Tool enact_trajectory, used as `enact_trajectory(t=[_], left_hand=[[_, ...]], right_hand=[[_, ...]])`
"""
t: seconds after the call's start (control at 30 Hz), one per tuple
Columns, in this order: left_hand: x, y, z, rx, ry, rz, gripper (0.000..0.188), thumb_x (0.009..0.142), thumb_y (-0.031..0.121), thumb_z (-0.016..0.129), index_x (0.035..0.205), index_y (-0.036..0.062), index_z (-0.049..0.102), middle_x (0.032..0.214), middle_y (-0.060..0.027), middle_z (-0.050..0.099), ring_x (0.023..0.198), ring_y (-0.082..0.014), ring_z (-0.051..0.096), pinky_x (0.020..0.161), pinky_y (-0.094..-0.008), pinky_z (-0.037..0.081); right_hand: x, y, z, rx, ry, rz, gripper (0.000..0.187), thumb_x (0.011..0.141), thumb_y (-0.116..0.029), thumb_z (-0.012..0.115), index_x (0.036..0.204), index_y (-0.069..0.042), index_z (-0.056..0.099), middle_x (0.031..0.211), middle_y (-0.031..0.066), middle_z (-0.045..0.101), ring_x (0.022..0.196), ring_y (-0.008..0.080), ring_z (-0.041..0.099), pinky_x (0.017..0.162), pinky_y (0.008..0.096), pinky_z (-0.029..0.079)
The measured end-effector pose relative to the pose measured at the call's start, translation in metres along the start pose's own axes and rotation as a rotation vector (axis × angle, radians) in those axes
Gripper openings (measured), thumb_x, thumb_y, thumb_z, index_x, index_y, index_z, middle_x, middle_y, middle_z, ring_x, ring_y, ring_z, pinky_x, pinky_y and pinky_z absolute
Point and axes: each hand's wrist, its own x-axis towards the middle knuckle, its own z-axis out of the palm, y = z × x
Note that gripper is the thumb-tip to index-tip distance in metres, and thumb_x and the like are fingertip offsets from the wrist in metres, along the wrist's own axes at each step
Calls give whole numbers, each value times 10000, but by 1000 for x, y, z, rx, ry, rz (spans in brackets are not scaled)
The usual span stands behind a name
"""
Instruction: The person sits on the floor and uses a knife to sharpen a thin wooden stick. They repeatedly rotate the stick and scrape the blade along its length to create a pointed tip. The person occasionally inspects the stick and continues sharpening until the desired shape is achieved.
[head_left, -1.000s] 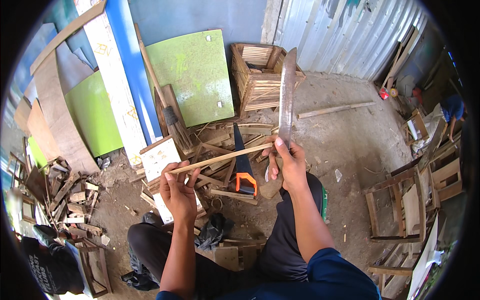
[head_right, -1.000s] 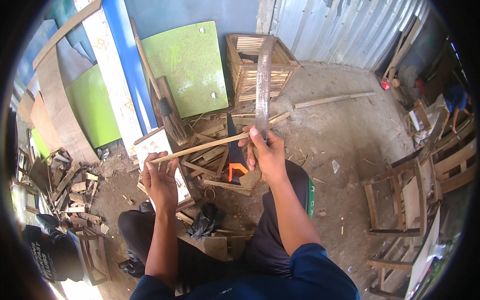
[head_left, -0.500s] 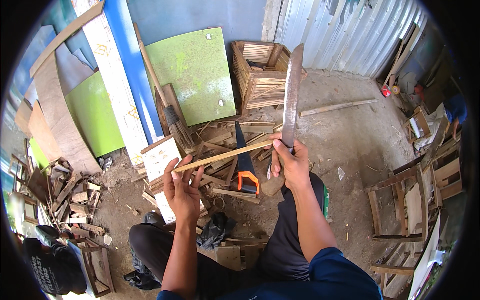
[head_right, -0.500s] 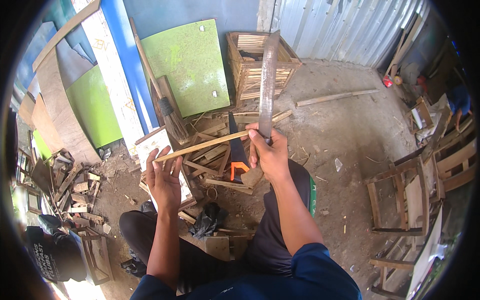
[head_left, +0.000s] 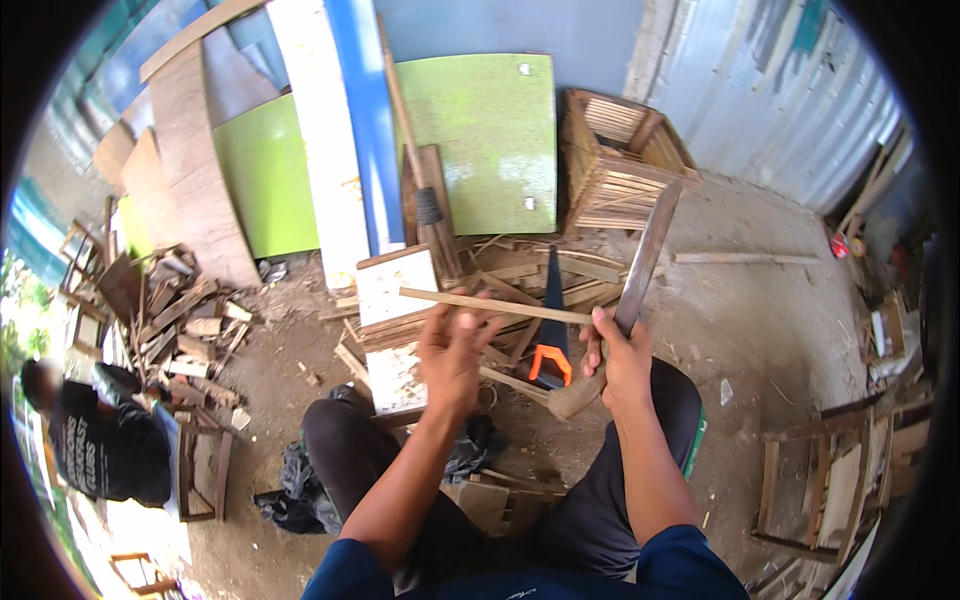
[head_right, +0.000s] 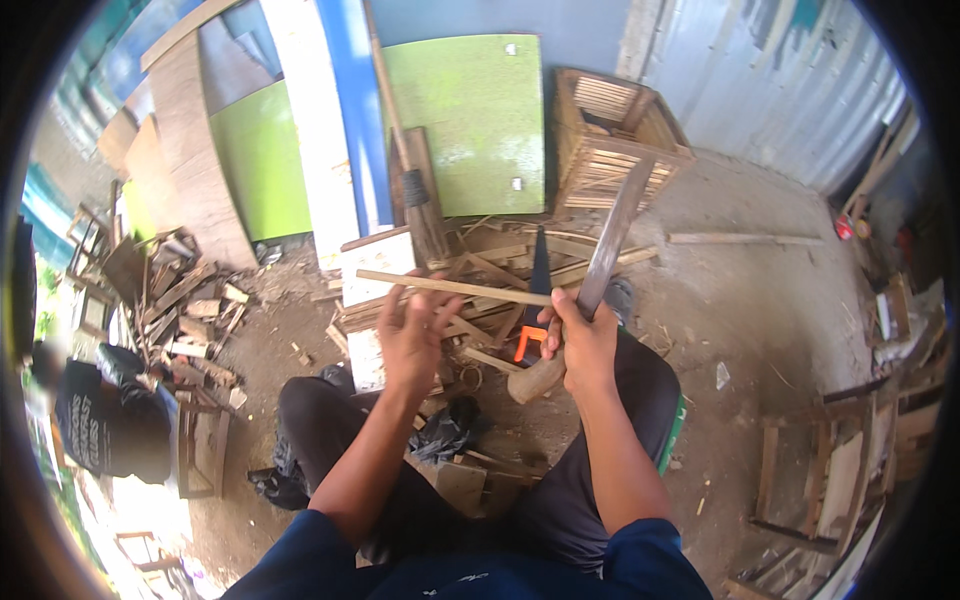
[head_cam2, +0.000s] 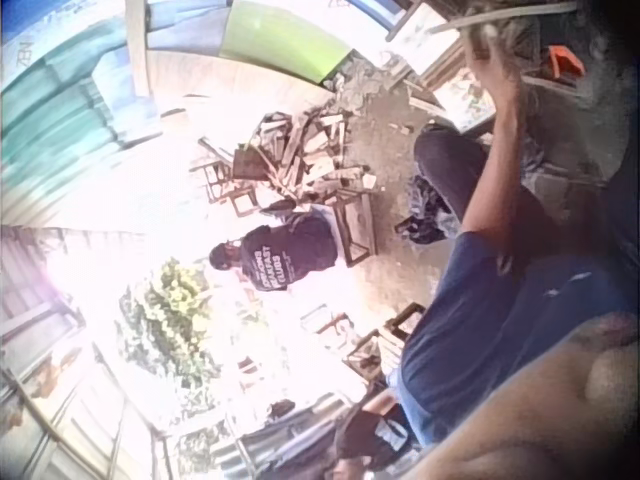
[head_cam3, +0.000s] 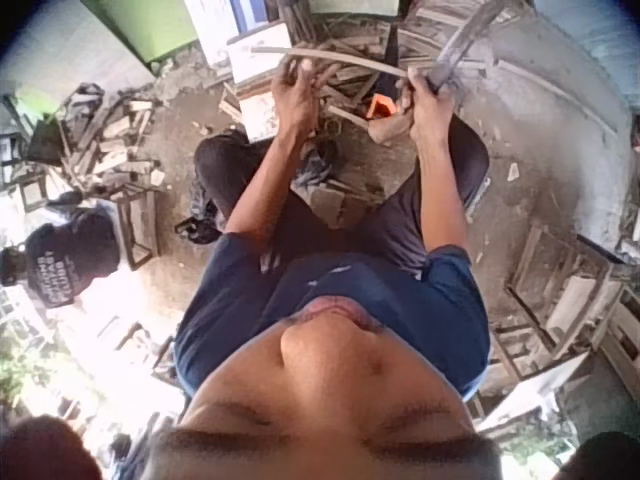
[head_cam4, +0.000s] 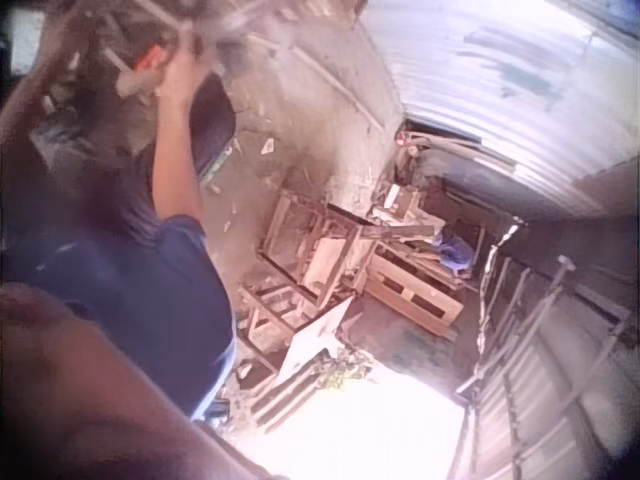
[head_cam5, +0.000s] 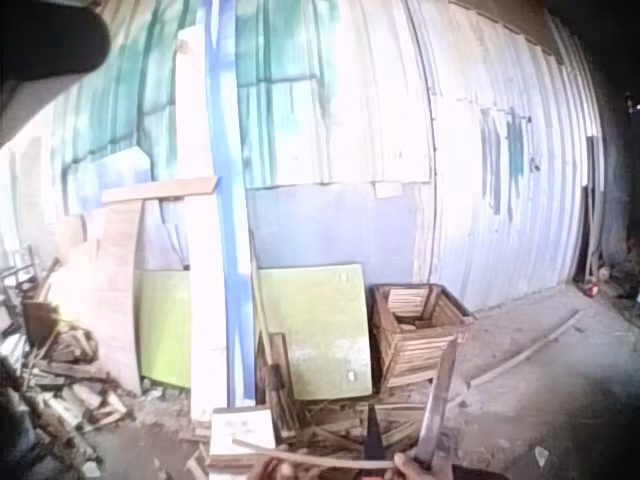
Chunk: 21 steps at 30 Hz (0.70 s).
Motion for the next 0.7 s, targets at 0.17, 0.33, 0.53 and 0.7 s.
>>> enact_trajectory(t=[0.17, 0.33, 0.53, 0.7], left_hand=[[13, 8, -2, 75, 14, -131, 412, 1085, 181, 565, 1422, -40, 482, 1110, -156, 680, 994, -239, 692, 889, -366, 588], [7, 10, 4, 383, -179, -331, 294, 1081, 186, 577, 1303, -6, 553, 876, -73, 695, 683, -115, 596, 626, -264, 507], [-4, 13, 19, 501, -356, -372, 130, 1056, 139, 613, 1068, 20, 563, 800, -85, 711, 583, -81, 549, 527, -241, 422], [-5, 41, 2, 505, -478, -476, 329, 1056, 180, 622, 1330, 7, 569, 1144, -148, 699, 770, -146, 696, 673, -292, 577]], right_hand=[[-8, 11, 19, -142, -46, 217, 308, 1028, -269, 669, 974, 30, 621, 608, 40, 534, 412, 116, 475, 368, 298, 406], [-5, 6, 27, -106, -30, 165, 326, 1013, -295, 699, 1005, 24, 630, 666, 49, 564, 445, 106, 483, 380, 288, 411], [7, -1, 27, 6, -92, 91, 321, 972, -253, 747, 1084, 26, 632, 628, 19, 519, 468, 101, 474, 404, 270, 402], [20, 10, 34, 163, 5, 46, 173, 967, -132, 717, 989, 9, 619, 793, 74, 610, 512, 128, 528, 440, 309, 429]])
